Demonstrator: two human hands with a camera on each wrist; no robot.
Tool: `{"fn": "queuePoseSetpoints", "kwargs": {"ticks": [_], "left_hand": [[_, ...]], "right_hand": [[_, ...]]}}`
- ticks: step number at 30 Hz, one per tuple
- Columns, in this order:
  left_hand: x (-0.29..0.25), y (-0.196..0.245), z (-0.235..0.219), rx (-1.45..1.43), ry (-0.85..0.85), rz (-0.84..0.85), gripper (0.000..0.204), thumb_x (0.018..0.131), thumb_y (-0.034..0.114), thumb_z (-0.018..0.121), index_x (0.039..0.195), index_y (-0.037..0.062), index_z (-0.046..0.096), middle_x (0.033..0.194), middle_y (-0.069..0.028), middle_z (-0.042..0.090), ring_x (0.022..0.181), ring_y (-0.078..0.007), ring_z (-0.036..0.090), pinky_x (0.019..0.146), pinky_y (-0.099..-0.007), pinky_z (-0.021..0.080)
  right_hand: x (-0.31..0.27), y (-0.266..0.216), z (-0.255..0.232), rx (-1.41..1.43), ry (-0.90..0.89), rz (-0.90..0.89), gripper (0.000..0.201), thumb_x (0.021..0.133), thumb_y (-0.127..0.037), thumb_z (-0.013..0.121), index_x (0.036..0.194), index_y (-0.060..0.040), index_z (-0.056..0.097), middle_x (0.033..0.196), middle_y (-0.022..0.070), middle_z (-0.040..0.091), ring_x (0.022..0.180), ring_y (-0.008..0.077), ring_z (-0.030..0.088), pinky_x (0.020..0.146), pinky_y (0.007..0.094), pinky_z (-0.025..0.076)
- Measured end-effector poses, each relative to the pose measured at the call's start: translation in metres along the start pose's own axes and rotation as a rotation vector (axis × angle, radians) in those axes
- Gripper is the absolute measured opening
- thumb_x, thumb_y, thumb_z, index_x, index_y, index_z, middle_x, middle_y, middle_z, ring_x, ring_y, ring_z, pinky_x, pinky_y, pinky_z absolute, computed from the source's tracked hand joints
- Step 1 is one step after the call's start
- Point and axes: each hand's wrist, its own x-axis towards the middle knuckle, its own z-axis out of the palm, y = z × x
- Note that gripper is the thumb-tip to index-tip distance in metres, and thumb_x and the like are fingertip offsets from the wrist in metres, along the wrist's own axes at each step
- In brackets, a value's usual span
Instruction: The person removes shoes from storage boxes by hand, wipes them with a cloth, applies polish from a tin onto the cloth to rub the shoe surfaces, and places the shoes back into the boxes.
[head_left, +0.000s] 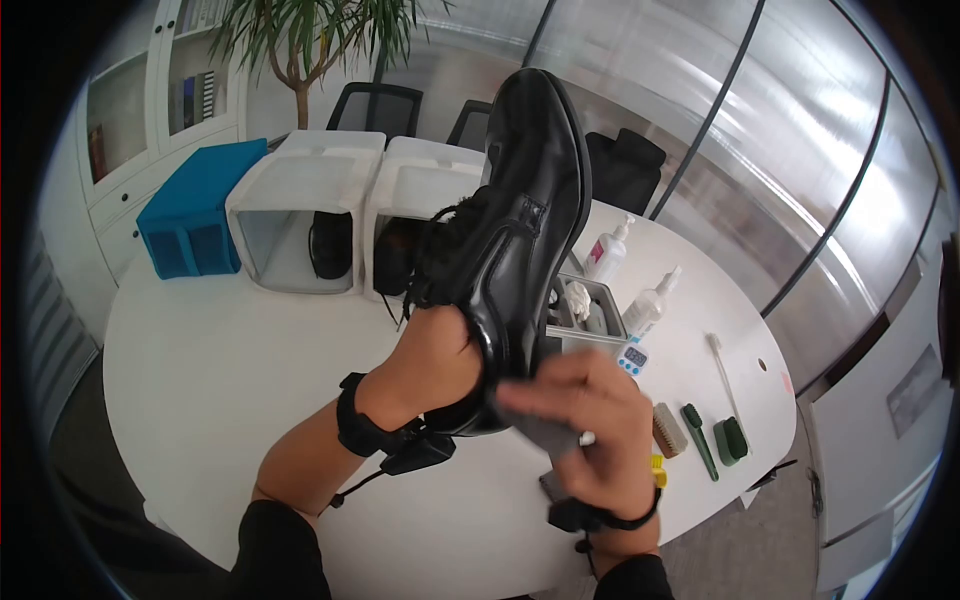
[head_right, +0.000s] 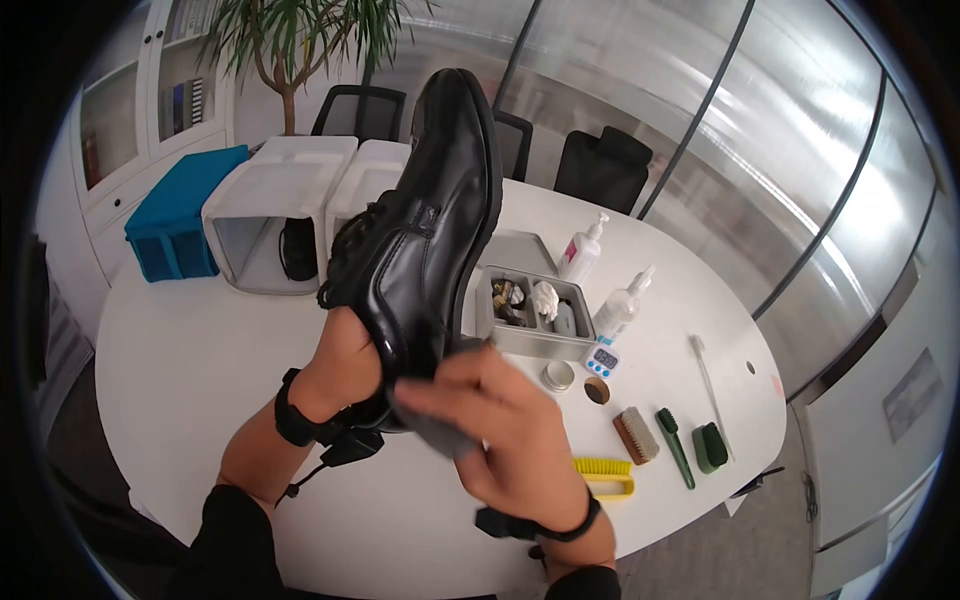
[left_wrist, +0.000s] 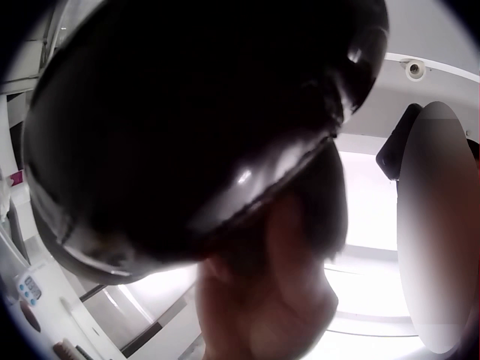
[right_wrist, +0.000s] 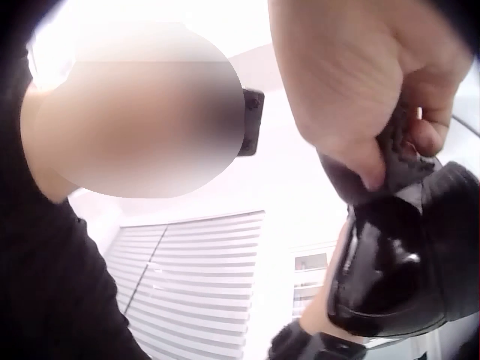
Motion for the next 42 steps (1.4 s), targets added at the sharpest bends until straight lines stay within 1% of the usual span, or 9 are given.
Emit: {"fn": "queuePoseSetpoints", "kwargs": {"ticks": [1, 3, 7, 9, 18, 30, 34, 38, 42], "left_hand": [[0.004, 0.004, -0.001, 0.007, -0.004, 0.006, 0.052, 0.088, 0.003, 0.07, 0.137, -0.0063, 0.054, 0.131, -0.0182, 0.063, 0.119, -0.0264, 0.061, 0.105, -0.037, 0.046], [0.009, 0.01, 0.002, -0.052, 0.144, 0.037, 0.037, 0.086, 0.0, 0.063, 0.123, -0.0064, 0.063, 0.114, -0.0244, 0.069, 0.103, -0.0408, 0.065, 0.095, -0.0436, 0.05], [0.002, 0.005, -0.004, 0.075, 0.177, 0.119, 0.031, 0.084, -0.003, 0.061, 0.114, -0.0067, 0.066, 0.109, -0.0266, 0.069, 0.101, -0.0436, 0.066, 0.091, -0.0435, 0.052], [0.002, 0.009, -0.004, 0.023, 0.196, 0.119, 0.021, 0.083, -0.003, 0.061, 0.102, -0.0081, 0.068, 0.094, -0.0257, 0.071, 0.088, -0.0469, 0.067, 0.081, -0.0452, 0.054], [-0.042, -0.021, -0.023, -0.084, 0.217, 0.111, 0.023, 0.086, -0.001, 0.064, 0.109, -0.006, 0.064, 0.1, -0.0209, 0.07, 0.086, -0.0379, 0.067, 0.081, -0.0408, 0.053], [-0.055, -0.025, -0.045, -0.264, 0.348, 0.126, 0.035, 0.09, -0.001, 0.065, 0.124, -0.0042, 0.057, 0.115, -0.0172, 0.068, 0.098, -0.0279, 0.067, 0.09, -0.0376, 0.052], [-0.06, -0.032, -0.055, -0.329, 0.401, 0.128, 0.039, 0.091, -0.001, 0.066, 0.129, -0.0036, 0.055, 0.12, -0.0159, 0.068, 0.101, -0.0246, 0.067, 0.093, -0.0365, 0.051], [-0.055, -0.038, -0.062, -0.377, 0.442, 0.133, 0.042, 0.092, -0.001, 0.066, 0.133, -0.0032, 0.053, 0.124, -0.015, 0.067, 0.104, -0.0221, 0.068, 0.096, -0.0357, 0.051], [-0.025, -0.025, -0.04, -0.276, 0.447, 0.141, 0.037, 0.091, 0.0, 0.066, 0.126, -0.0031, 0.056, 0.117, -0.0153, 0.068, 0.098, -0.0243, 0.067, 0.09, -0.0358, 0.051]], "right_hand": [[-0.005, -0.001, -0.005, 0.003, 0.008, -0.005, 0.04, 0.065, 0.003, 0.062, 0.099, -0.0039, 0.08, 0.089, 0.008, 0.063, 0.08, 0.024, 0.061, 0.072, 0.0305, 0.049], [-0.02, -0.002, -0.016, -0.119, -0.074, -0.099, 0.06, 0.06, 0.009, 0.053, 0.112, -0.0071, 0.078, 0.096, 0.011, 0.062, 0.082, 0.0252, 0.064, 0.074, 0.0319, 0.054], [-0.044, 0.023, -0.034, -0.376, 0.139, 0.036, 0.059, 0.057, 0.01, 0.052, 0.109, -0.0051, 0.078, 0.094, 0.0128, 0.064, 0.083, 0.0277, 0.065, 0.076, 0.0328, 0.054], [-0.052, 0.057, -0.043, -0.447, 0.144, 0.07, 0.06, 0.059, 0.013, 0.05, 0.11, -0.0045, 0.076, 0.095, 0.0143, 0.064, 0.083, 0.0305, 0.065, 0.077, 0.0323, 0.054], [-0.096, 0.157, -0.061, -0.56, 0.025, 0.438, 0.042, 0.075, 0.016, 0.056, 0.108, -0.0024, 0.074, 0.102, 0.0181, 0.067, 0.092, 0.038, 0.068, 0.082, 0.0383, 0.054], [-0.092, 0.217, -0.042, -0.855, -0.398, 0.518, 0.033, 0.08, 0.008, 0.055, 0.102, -0.0075, 0.074, 0.106, 0.0128, 0.065, 0.101, 0.0371, 0.065, 0.087, 0.0454, 0.053], [-0.098, 0.25, -0.044, -0.774, -0.324, 0.482, 0.031, 0.082, 0.008, 0.056, 0.101, -0.0088, 0.074, 0.105, 0.0123, 0.064, 0.104, 0.0355, 0.064, 0.087, 0.0446, 0.054], [-0.093, 0.245, -0.04, -0.895, -0.589, 0.566, 0.03, 0.084, 0.006, 0.056, 0.102, -0.0097, 0.074, 0.108, 0.0108, 0.064, 0.107, 0.0339, 0.064, 0.088, 0.0432, 0.055], [-0.076, 0.226, -0.037, -0.936, -0.506, 0.579, 0.031, 0.084, 0.006, 0.055, 0.103, -0.0101, 0.075, 0.106, 0.011, 0.064, 0.105, 0.0344, 0.064, 0.088, 0.0435, 0.055]]}}
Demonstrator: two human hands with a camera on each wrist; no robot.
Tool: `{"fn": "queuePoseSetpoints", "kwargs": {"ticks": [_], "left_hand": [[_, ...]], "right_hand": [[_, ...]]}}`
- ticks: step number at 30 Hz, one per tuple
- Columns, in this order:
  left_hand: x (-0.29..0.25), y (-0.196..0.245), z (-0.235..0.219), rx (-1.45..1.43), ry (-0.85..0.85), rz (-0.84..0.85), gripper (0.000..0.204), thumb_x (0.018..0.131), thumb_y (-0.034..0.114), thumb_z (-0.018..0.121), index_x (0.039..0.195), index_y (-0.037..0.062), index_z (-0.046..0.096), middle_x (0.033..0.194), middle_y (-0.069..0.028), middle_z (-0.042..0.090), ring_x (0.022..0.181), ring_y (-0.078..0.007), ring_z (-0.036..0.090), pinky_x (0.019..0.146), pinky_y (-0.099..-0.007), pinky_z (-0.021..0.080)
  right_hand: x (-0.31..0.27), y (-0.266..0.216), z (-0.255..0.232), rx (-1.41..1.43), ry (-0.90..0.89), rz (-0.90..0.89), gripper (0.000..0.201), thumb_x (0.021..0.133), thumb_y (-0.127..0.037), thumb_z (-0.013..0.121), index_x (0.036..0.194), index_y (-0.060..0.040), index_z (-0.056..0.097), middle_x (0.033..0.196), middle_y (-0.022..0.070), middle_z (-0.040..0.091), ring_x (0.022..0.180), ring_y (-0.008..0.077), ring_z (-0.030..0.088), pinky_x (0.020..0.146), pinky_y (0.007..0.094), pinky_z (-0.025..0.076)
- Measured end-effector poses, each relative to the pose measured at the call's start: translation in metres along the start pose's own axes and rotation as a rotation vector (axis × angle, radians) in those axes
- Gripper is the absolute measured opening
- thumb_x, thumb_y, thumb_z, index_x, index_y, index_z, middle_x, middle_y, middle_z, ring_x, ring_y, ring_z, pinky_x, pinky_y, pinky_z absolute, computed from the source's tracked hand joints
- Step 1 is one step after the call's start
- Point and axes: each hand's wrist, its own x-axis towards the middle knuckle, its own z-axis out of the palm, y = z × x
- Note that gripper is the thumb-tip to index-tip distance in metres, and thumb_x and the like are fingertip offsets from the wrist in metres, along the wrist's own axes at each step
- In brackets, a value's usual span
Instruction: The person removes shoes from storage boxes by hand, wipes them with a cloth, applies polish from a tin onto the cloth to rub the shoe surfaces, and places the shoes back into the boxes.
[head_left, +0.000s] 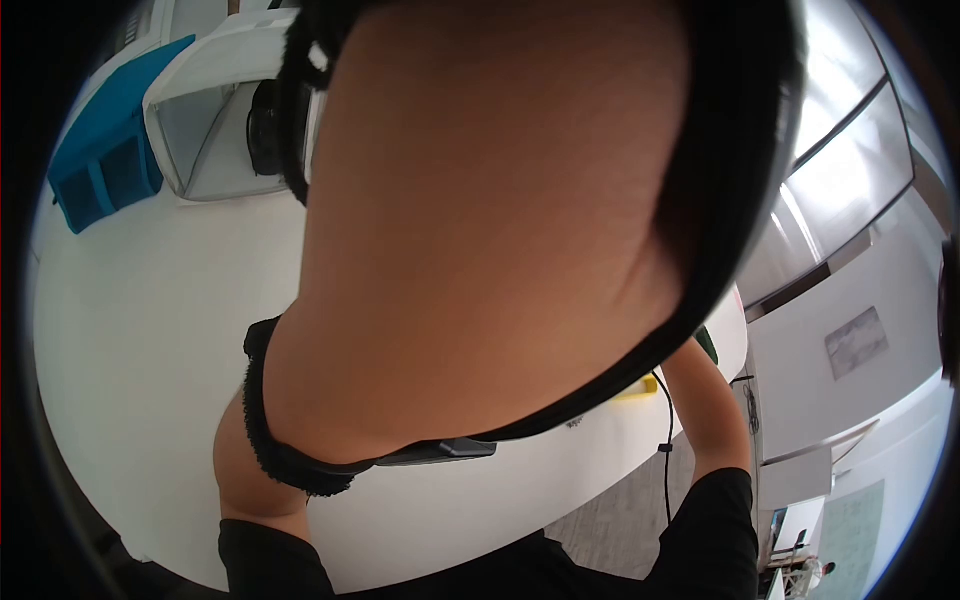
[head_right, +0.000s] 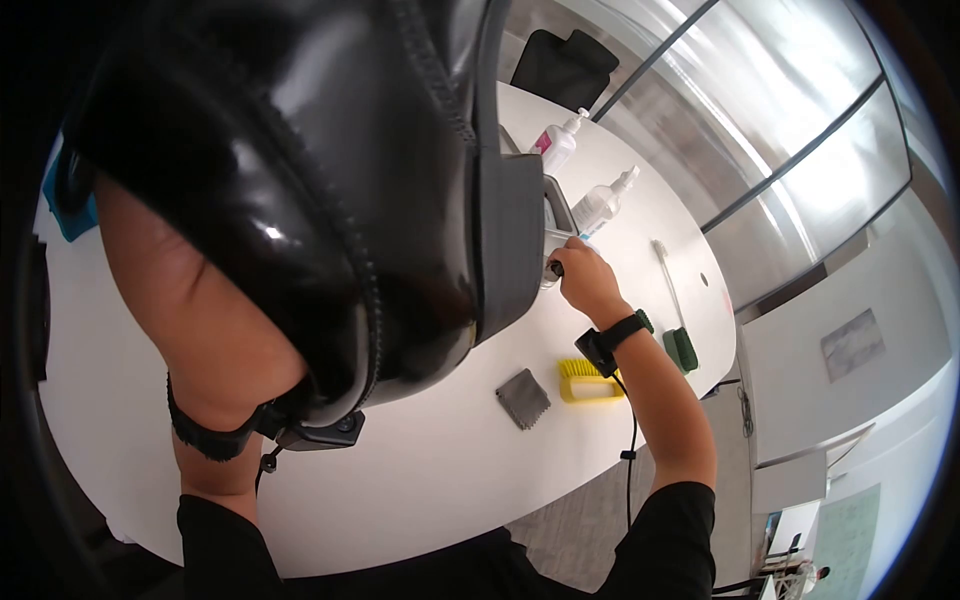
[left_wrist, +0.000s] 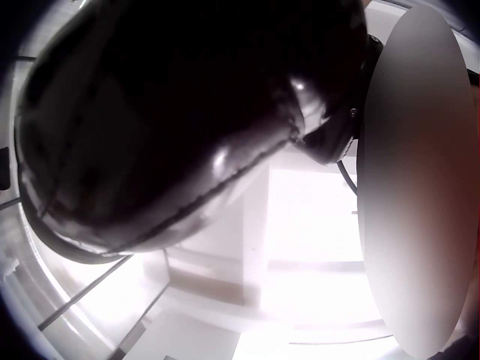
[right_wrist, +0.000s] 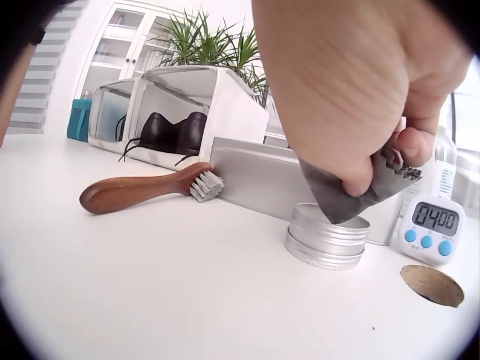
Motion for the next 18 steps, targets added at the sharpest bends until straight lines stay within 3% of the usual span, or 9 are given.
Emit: {"fn": "queuePoseSetpoints", "kwargs": {"ticks": [5, 7, 8, 11, 13, 15, 16, 17, 18], "left_hand": [[-0.01, 0.009, -0.007, 0.111, -0.012, 0.04, 0.031, 0.089, 0.001, 0.067, 0.118, -0.003, 0.06, 0.108, -0.0156, 0.068, 0.09, -0.027, 0.067, 0.083, -0.0359, 0.051], [-0.008, 0.013, -0.005, 0.158, -0.017, 0.058, 0.028, 0.088, 0.002, 0.067, 0.115, -0.003, 0.061, 0.104, -0.0157, 0.069, 0.086, -0.0281, 0.067, 0.081, -0.036, 0.051], [-0.006, 0.014, -0.003, 0.182, -0.019, 0.069, 0.027, 0.087, 0.002, 0.067, 0.114, -0.003, 0.062, 0.102, -0.0158, 0.069, 0.085, -0.0286, 0.067, 0.079, -0.036, 0.051], [-0.001, 0.019, 0.009, 0.25, -0.023, 0.107, 0.024, 0.086, 0.003, 0.067, 0.109, -0.0029, 0.064, 0.097, -0.016, 0.069, 0.08, -0.0302, 0.066, 0.075, -0.0361, 0.051], [0.003, 0.023, 0.011, 0.294, -0.028, 0.14, 0.021, 0.085, 0.003, 0.067, 0.106, -0.0029, 0.066, 0.093, -0.0161, 0.069, 0.077, -0.0313, 0.066, 0.073, -0.0362, 0.051], [0.013, 0.028, 0.021, 0.338, -0.043, 0.177, 0.019, 0.084, 0.004, 0.067, 0.102, -0.0029, 0.067, 0.09, -0.0163, 0.07, 0.074, -0.0324, 0.066, 0.07, -0.0362, 0.051], [0.015, 0.033, 0.013, 0.358, -0.051, 0.2, 0.018, 0.084, 0.004, 0.067, 0.101, -0.0029, 0.068, 0.088, -0.0163, 0.07, 0.072, -0.0329, 0.066, 0.068, -0.0362, 0.051], [0.019, 0.036, 0.02, 0.379, -0.059, 0.223, 0.017, 0.083, 0.004, 0.067, 0.099, -0.0028, 0.069, 0.086, -0.0164, 0.07, 0.071, -0.0335, 0.066, 0.067, -0.0363, 0.051], [0.024, 0.039, 0.029, 0.399, -0.067, 0.249, 0.016, 0.083, 0.005, 0.067, 0.097, -0.0028, 0.07, 0.085, -0.0165, 0.07, 0.069, -0.034, 0.066, 0.066, -0.0363, 0.051]], "right_hand": [[-0.001, -0.002, -0.009, 0.03, 0.011, 0.004, 0.039, 0.08, 0.009, 0.054, 0.107, -0.0103, 0.075, 0.106, 0.0146, 0.065, 0.1, 0.0391, 0.064, 0.087, 0.0466, 0.053], [0.003, 0.011, -0.007, 0.099, 0.123, -0.102, 0.034, 0.085, 0.007, 0.057, 0.111, -0.0065, 0.074, 0.099, 0.0117, 0.068, 0.092, 0.0305, 0.068, 0.078, 0.0408, 0.054], [0.006, 0.018, -0.007, 0.096, 0.125, -0.105, 0.034, 0.085, 0.007, 0.057, 0.111, -0.0065, 0.074, 0.099, 0.0117, 0.068, 0.092, 0.0305, 0.068, 0.078, 0.0408, 0.054], [-0.001, 0.003, -0.039, 0.993, -0.066, 0.26, 0.02, 0.097, -0.003, 0.061, 0.114, -0.0034, 0.072, 0.097, 0.0008, 0.065, 0.082, 0.008, 0.058, 0.069, 0.0251, 0.048], [-0.005, -0.01, -0.054, 1.443, -0.064, 0.196, 0.024, 0.098, -0.003, 0.061, 0.12, -0.0036, 0.07, 0.102, 0.003, 0.068, 0.083, 0.0097, 0.061, 0.07, 0.0251, 0.049], [-0.015, -0.043, -0.087, 1.688, 0.093, 0.252, 0.027, 0.099, -0.004, 0.061, 0.125, 0.0006, 0.065, 0.105, 0.0058, 0.07, 0.088, 0.0115, 0.065, 0.071, 0.0247, 0.051], [-0.007, -0.038, -0.093, 1.756, -0.06, 0.076, 0.027, 0.099, -0.006, 0.061, 0.125, 0.0025, 0.064, 0.109, 0.0088, 0.071, 0.094, 0.0146, 0.068, 0.076, 0.027, 0.054], [-0.009, -0.034, -0.095, 1.789, -0.002, 0.116, 0.027, 0.099, -0.006, 0.062, 0.125, 0.0024, 0.064, 0.112, 0.01, 0.071, 0.097, 0.0157, 0.069, 0.078, 0.0276, 0.055], [-0.01, -0.033, -0.1, 1.881, -0.067, 0.017, 0.028, 0.099, -0.006, 0.062, 0.126, 0.0029, 0.063, 0.114, 0.0108, 0.071, 0.097, 0.0162, 0.069, 0.079, 0.0281, 0.055]]}}
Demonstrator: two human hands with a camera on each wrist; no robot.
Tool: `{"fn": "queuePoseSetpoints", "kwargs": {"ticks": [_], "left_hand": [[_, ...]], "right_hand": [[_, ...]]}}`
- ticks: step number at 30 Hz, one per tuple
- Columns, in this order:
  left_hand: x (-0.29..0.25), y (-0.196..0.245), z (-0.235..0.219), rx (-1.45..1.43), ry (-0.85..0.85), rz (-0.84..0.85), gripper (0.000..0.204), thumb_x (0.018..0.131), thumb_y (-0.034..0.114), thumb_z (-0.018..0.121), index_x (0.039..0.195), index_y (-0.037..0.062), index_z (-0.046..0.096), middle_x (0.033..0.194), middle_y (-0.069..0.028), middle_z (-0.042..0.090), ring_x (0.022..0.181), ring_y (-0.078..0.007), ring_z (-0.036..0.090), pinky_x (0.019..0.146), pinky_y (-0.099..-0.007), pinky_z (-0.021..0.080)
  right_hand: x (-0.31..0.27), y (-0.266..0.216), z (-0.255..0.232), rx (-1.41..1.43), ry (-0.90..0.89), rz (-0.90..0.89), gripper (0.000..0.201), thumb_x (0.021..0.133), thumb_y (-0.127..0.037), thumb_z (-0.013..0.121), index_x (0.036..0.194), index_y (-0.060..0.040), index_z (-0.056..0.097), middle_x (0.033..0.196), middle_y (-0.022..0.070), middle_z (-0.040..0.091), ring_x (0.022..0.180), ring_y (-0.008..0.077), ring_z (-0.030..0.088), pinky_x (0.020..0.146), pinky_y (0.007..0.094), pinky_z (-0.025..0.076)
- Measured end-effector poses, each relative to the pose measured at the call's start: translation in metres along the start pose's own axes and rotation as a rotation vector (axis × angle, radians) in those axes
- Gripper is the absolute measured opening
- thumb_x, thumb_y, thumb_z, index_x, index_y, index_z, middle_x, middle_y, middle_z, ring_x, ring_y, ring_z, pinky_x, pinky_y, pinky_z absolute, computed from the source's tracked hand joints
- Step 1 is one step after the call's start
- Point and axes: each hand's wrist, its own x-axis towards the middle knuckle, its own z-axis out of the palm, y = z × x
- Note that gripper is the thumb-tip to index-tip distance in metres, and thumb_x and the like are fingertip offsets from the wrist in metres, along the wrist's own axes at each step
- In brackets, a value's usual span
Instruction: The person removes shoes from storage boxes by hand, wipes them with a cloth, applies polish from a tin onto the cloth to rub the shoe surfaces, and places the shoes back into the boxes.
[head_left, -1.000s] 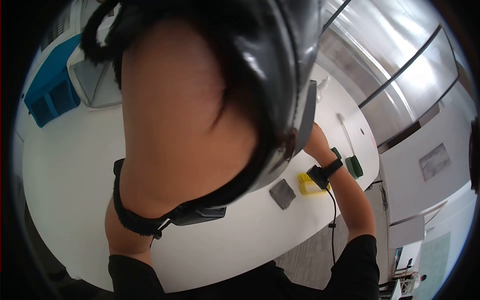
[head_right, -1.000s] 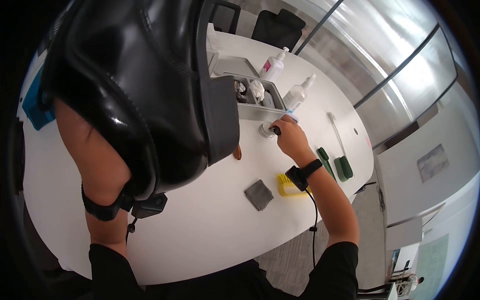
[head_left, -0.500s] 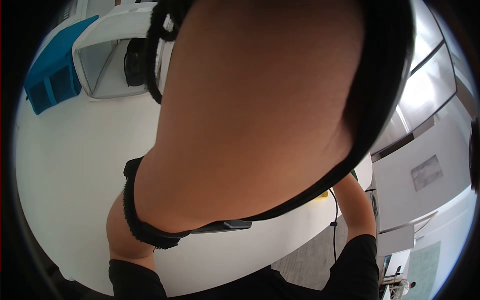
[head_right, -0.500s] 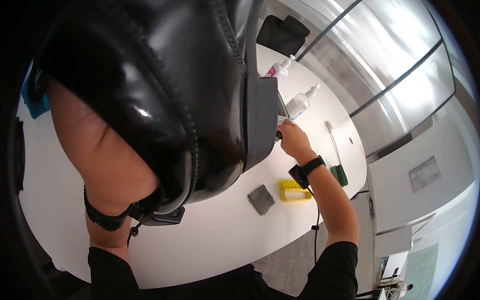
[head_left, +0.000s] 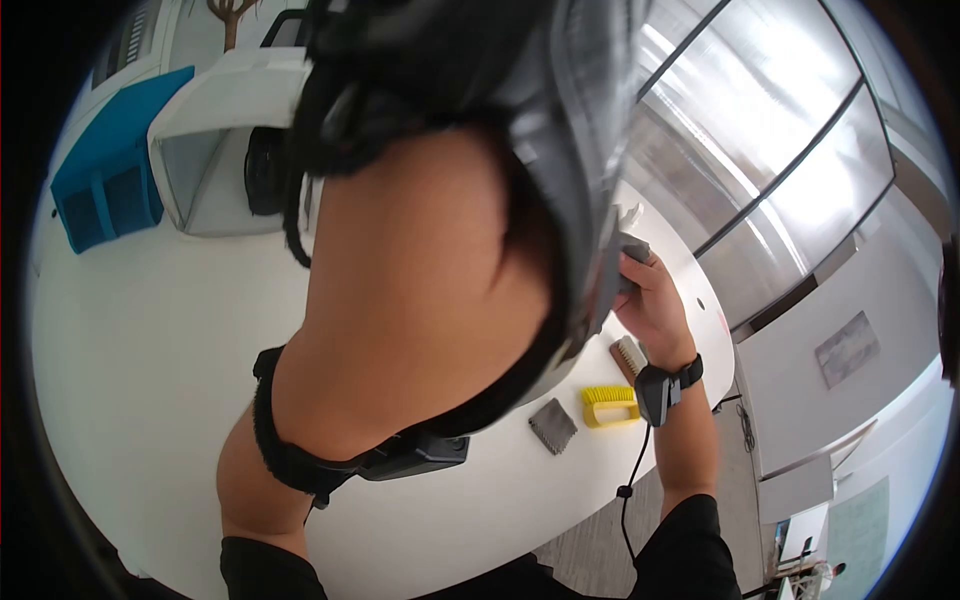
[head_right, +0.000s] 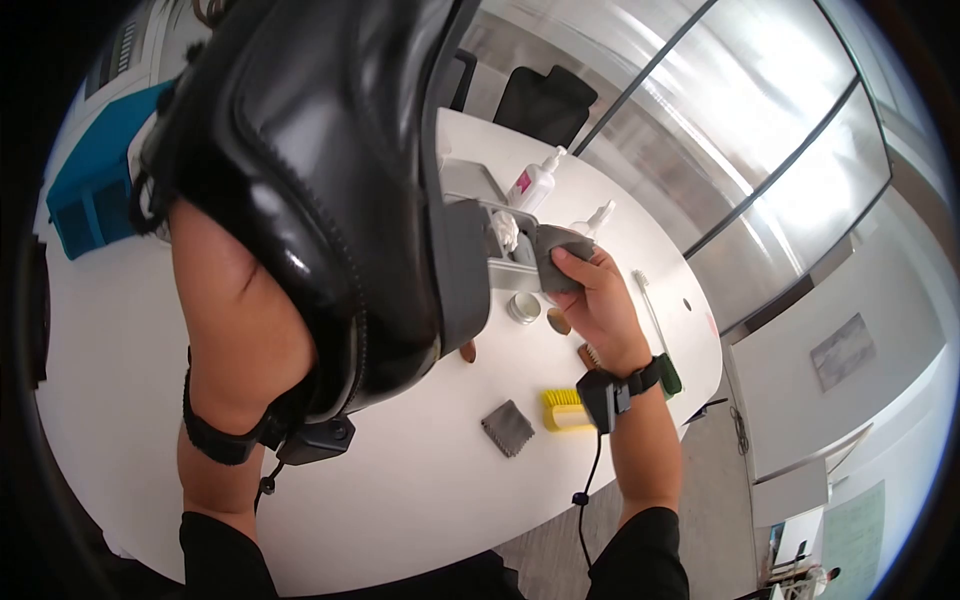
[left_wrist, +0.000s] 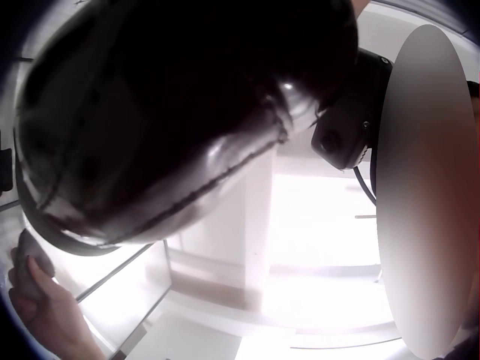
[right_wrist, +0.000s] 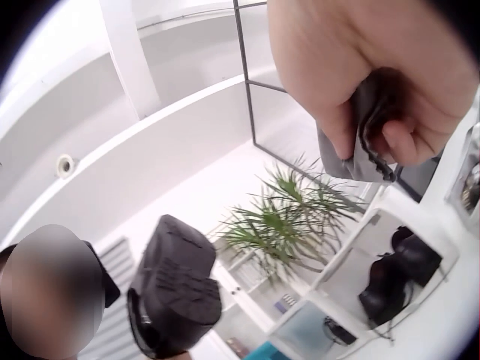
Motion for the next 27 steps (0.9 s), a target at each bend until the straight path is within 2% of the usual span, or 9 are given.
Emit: {"fn": "queuePoseSetpoints", "kwargs": {"ticks": [2, 4, 7, 11, 13, 14, 16, 25, 27], "left_hand": [[0.011, 0.008, 0.002, 0.022, -0.005, 0.047, 0.016, 0.083, 0.005, 0.067, 0.096, -0.0028, 0.07, 0.083, -0.0165, 0.07, 0.067, -0.0345, 0.066, 0.064, -0.0363, 0.051], [0.006, 0.024, -0.011, -0.139, -0.105, -0.183, 0.013, 0.081, 0.004, 0.066, 0.092, -0.0018, 0.071, 0.079, -0.0157, 0.069, 0.067, -0.0359, 0.065, 0.064, -0.0393, 0.052], [0.007, 0.014, 0.005, -0.052, -0.034, -0.175, 0.011, 0.081, 0.002, 0.064, 0.088, -0.0021, 0.071, 0.075, -0.0152, 0.068, 0.067, -0.0371, 0.064, 0.066, -0.0411, 0.052], [0.01, 0.008, 0.014, -0.057, -0.036, -0.121, 0.009, 0.079, 0.0, 0.063, 0.084, -0.0033, 0.07, 0.075, -0.0172, 0.068, 0.068, -0.0382, 0.065, 0.067, -0.0425, 0.053], [0.01, 0.009, 0.012, -0.064, -0.224, -0.214, 0.009, 0.079, -0.001, 0.062, 0.084, -0.0042, 0.069, 0.076, -0.0188, 0.067, 0.069, -0.0389, 0.064, 0.067, -0.0431, 0.052], [0.008, 0.009, 0.013, -0.053, -0.228, -0.207, 0.009, 0.079, -0.001, 0.062, 0.084, -0.0042, 0.069, 0.076, -0.0188, 0.067, 0.069, -0.0389, 0.064, 0.067, -0.0431, 0.052], [-0.003, 0.006, 0.018, 0.139, -0.391, -0.187, 0.034, 0.085, -0.007, 0.063, 0.119, -0.0078, 0.065, 0.114, -0.0196, 0.071, 0.103, -0.0328, 0.068, 0.096, -0.0383, 0.051], [-0.017, -0.004, 0.039, 0.021, -0.552, -0.285, 0.041, 0.09, -0.003, 0.065, 0.131, -0.0062, 0.059, 0.119, -0.0165, 0.07, 0.109, -0.0263, 0.067, 0.096, -0.0354, 0.051], [-0.016, -0.005, 0.051, -0.167, -0.384, -0.25, 0.03, 0.087, -0.001, 0.065, 0.116, -0.0051, 0.066, 0.102, -0.0187, 0.072, 0.09, -0.0345, 0.069, 0.084, -0.0411, 0.054]], "right_hand": [[-0.008, -0.008, 0.013, 0.088, -0.114, -0.026, 0.029, 0.099, -0.006, 0.063, 0.127, 0.0033, 0.062, 0.116, 0.0116, 0.07, 0.097, 0.0167, 0.069, 0.079, 0.0286, 0.055], [-0.028, -0.005, 0.045, 0.205, -0.001, -0.154, 0.032, 0.099, -0.006, 0.062, 0.129, 0.0034, 0.061, 0.117, 0.0119, 0.07, 0.097, 0.0177, 0.069, 0.079, 0.029, 0.055], [-0.029, -0.011, 0.063, 0.277, 0.039, -0.233, 0.031, 0.096, -0.008, 0.064, 0.126, -0.0001, 0.059, 0.117, 0.0112, 0.065, 0.088, 0.0146, 0.06, 0.066, 0.0261, 0.047], [-0.026, -0.012, 0.082, 0.23, 0.032, -0.282, 0.035, 0.094, -0.01, 0.066, 0.127, 0.0014, 0.058, 0.114, 0.0122, 0.065, 0.087, 0.0147, 0.057, 0.068, 0.0282, 0.047], [-0.027, -0.017, 0.082, 0.237, -0.01, -0.301, 0.039, 0.094, -0.011, 0.067, 0.129, 0.0023, 0.057, 0.114, 0.0128, 0.065, 0.09, 0.0154, 0.06, 0.071, 0.0284, 0.049], [-0.028, -0.019, 0.085, 0.202, 0.001, -0.34, 0.039, 0.094, -0.01, 0.068, 0.13, 0.0027, 0.058, 0.114, 0.0125, 0.065, 0.093, 0.0158, 0.061, 0.074, 0.0284, 0.05], [-0.031, -0.016, 0.089, 0.176, 0.001, -0.376, 0.039, 0.094, -0.009, 0.068, 0.13, 0.0031, 0.058, 0.114, 0.0121, 0.065, 0.096, 0.0162, 0.062, 0.077, 0.0284, 0.051], [-0.034, -0.012, 0.102, -0.506, 0.048, -0.854, 0.036, 0.083, 0.012, 0.065, 0.115, -0.0021, 0.074, 0.104, 0.0073, 0.066, 0.096, 0.0154, 0.062, 0.085, 0.0257, 0.048], [-0.032, -0.01, 0.097, -0.517, 0.063, -0.891, 0.044, 0.076, 0.014, 0.062, 0.114, -0.0029, 0.075, 0.101, 0.0079, 0.065, 0.094, 0.0181, 0.062, 0.084, 0.0275, 0.048]]}}
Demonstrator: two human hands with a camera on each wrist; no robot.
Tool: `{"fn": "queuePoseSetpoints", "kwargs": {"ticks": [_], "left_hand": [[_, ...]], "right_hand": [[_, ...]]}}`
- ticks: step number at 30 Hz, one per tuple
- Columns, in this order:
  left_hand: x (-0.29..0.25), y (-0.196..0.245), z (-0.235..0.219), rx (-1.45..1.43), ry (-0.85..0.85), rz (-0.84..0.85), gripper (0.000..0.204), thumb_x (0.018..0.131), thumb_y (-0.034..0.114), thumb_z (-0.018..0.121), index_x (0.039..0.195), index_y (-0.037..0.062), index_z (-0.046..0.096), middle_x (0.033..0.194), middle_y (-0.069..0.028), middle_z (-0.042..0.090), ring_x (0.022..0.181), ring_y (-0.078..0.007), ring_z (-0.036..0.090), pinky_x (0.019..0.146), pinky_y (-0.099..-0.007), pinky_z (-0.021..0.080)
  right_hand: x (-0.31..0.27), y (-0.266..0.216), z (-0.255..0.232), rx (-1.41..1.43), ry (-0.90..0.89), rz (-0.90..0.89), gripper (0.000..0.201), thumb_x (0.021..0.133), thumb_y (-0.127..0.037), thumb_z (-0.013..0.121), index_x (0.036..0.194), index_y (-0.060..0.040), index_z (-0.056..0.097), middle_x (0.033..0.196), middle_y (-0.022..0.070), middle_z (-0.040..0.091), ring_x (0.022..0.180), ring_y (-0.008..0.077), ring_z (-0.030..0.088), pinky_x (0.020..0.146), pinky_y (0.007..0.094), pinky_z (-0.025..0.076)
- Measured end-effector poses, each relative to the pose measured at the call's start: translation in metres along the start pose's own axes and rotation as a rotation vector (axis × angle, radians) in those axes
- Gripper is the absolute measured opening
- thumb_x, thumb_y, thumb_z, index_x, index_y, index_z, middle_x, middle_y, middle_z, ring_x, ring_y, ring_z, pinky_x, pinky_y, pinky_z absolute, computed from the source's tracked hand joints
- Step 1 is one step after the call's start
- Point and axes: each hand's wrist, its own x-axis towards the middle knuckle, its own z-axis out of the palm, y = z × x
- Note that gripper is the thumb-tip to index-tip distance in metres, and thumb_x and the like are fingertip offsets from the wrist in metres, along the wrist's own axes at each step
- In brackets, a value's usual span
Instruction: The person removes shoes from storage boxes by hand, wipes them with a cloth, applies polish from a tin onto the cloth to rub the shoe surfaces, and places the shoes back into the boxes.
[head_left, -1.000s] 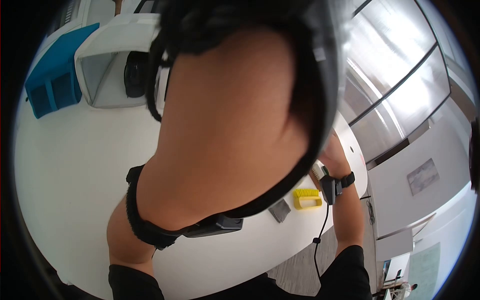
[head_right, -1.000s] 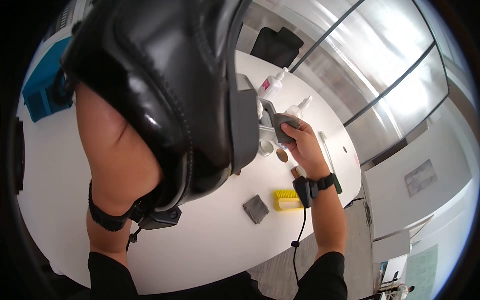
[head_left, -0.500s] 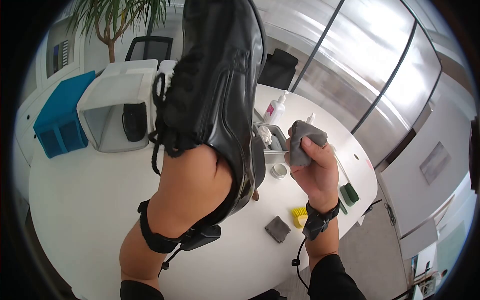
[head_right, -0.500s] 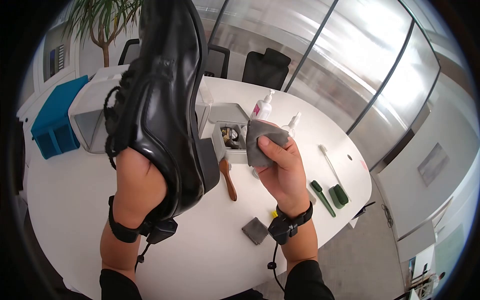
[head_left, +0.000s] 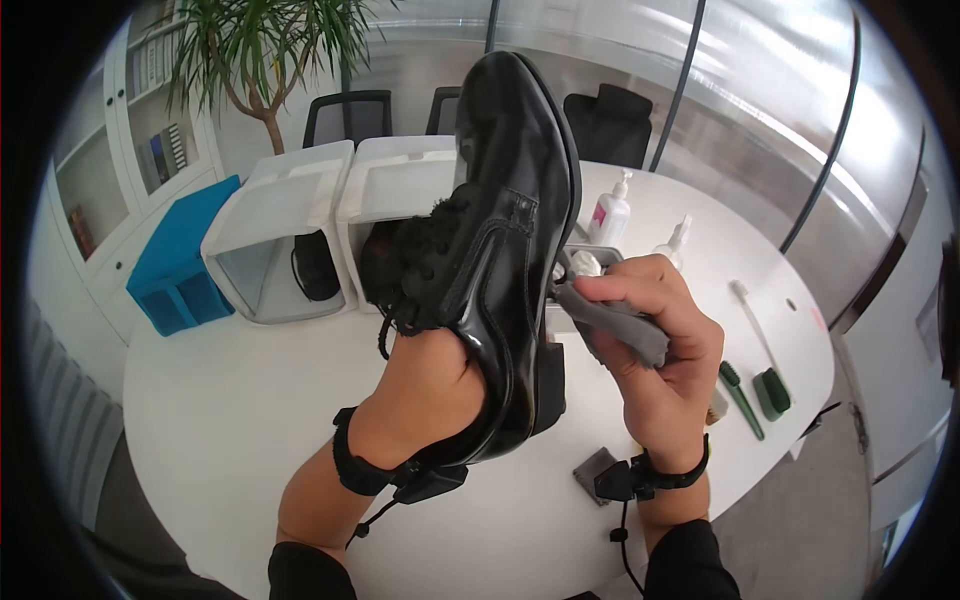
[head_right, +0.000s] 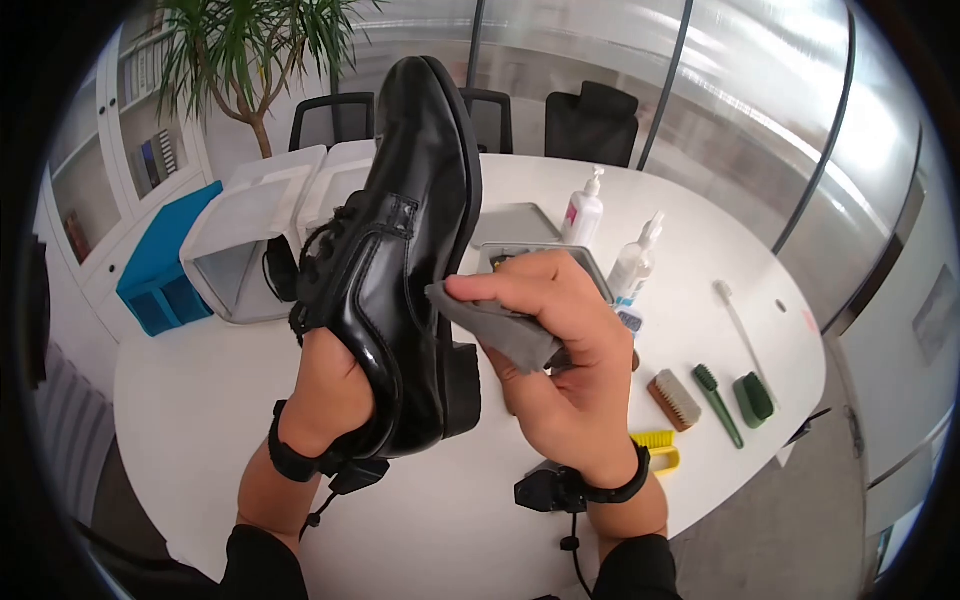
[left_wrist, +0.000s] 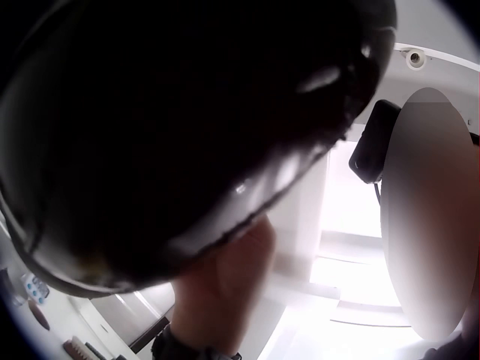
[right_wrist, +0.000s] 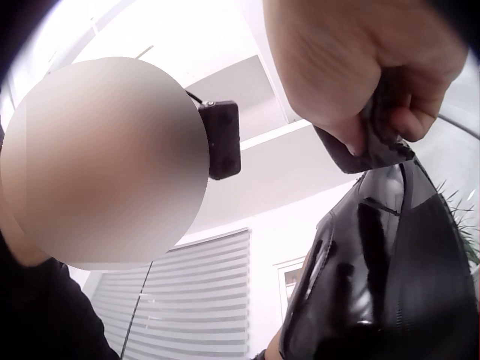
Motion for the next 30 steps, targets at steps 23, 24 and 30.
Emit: {"fn": "queuePoseSetpoints", "kwargs": {"ticks": [23, 24, 30], "left_hand": [[-0.01, -0.006, 0.002, 0.026, -0.105, -0.171, 0.035, 0.089, -0.001, 0.06, 0.124, -0.0073, 0.064, 0.116, -0.0224, 0.07, 0.106, -0.0341, 0.068, 0.095, -0.0387, 0.051], [-0.009, -0.007, 0.002, 0.031, -0.095, -0.143, 0.036, 0.089, -0.002, 0.059, 0.124, -0.0078, 0.063, 0.116, -0.0229, 0.07, 0.106, -0.0349, 0.068, 0.095, -0.0391, 0.051], [-0.01, -0.006, -0.001, 0.05, -0.126, -0.206, 0.038, 0.089, -0.002, 0.059, 0.126, -0.0074, 0.062, 0.118, -0.0221, 0.07, 0.108, -0.0349, 0.068, 0.097, -0.0387, 0.05]], "right_hand": [[-0.016, -0.018, 0.008, -0.242, -0.167, -0.072, 0.054, 0.063, 0.011, 0.06, 0.115, -0.0019, 0.07, 0.101, 0.0128, 0.059, 0.079, 0.031, 0.063, 0.067, 0.0349, 0.053], [-0.017, -0.021, 0.01, -0.248, -0.166, -0.023, 0.052, 0.063, 0.009, 0.06, 0.111, -0.0023, 0.072, 0.096, 0.0126, 0.06, 0.08, 0.0291, 0.063, 0.069, 0.0329, 0.052], [-0.016, -0.023, 0.009, -0.231, -0.134, 0.006, 0.049, 0.063, 0.007, 0.06, 0.109, -0.0033, 0.075, 0.092, 0.0121, 0.062, 0.078, 0.026, 0.063, 0.071, 0.0296, 0.051]]}}
